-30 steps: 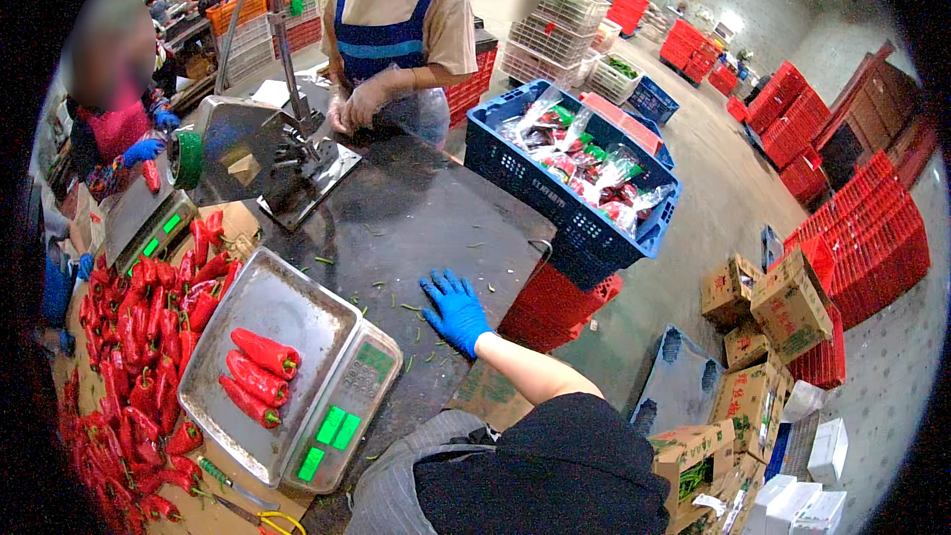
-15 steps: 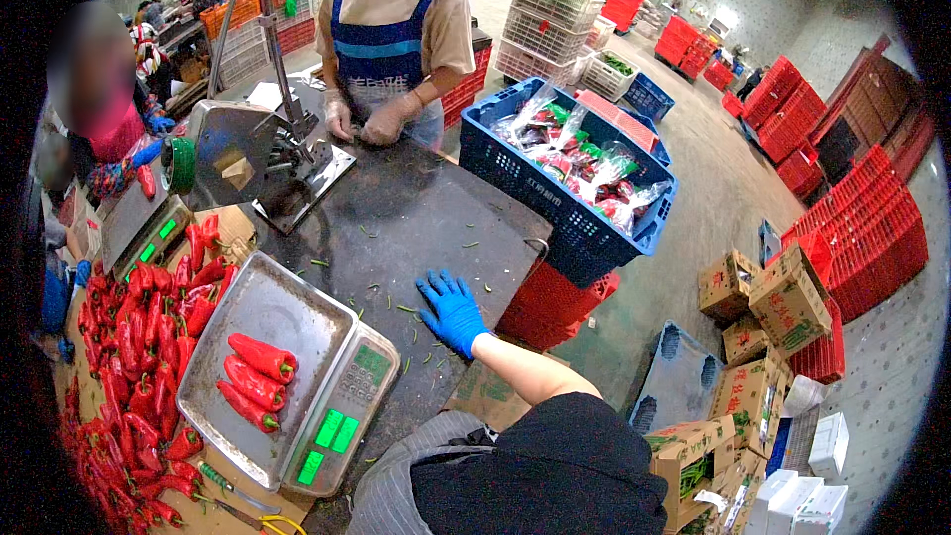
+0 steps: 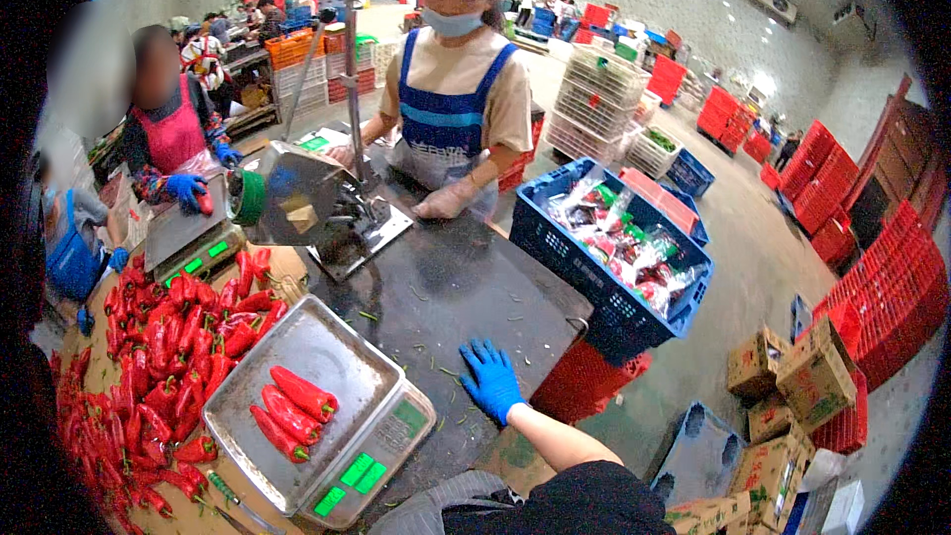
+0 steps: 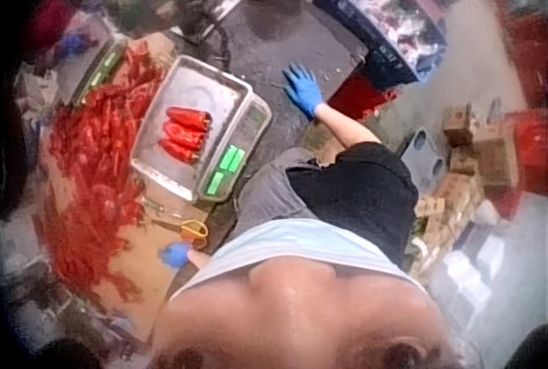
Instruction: The person trims the stems of red peppers using scissors and places them on a digital scale. They then pick up the peppers, place them into a plastic bag, and hand the bag to a coworker. The person repeats this process with multiple peppers throughout the clip.
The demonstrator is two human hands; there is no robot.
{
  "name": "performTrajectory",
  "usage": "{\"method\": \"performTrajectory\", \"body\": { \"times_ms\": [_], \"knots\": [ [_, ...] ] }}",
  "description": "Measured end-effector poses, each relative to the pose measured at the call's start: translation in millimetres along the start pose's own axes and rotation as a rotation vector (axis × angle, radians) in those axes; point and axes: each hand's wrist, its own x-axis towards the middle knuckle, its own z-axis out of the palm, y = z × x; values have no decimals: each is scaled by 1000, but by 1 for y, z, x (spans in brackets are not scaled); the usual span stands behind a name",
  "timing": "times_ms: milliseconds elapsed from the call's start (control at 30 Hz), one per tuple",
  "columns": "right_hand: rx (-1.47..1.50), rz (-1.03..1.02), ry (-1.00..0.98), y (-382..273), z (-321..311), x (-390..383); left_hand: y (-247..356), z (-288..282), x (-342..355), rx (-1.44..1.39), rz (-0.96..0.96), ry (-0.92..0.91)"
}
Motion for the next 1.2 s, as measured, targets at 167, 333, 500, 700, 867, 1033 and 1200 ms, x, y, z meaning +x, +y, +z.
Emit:
{"method": "performTrajectory", "body": {
  "times_ms": [167,333,500,700,867,1033,1200],
  "knots": [
    [-3,3,12,0,-3,0,5,-10,2,-75,-12,48],
    [1,2,23,1,0,2,-20,27,-5,-293,74,154],
    [-9,-38,34,-6,-4,7,-4,-6,0,-113,24,62],
    [51,-28,51,0,-2,2,-1,6,-5,-337,-161,-211],
    [49,-20,-4,-6,-5,2,12,-14,-4,-196,-208,-269],
    [52,-41,10,-1,2,3,24,-30,0,-196,-257,-309],
    [45,-45,11,0,1,4,27,-31,0,-187,-266,-321]
  ]
}}
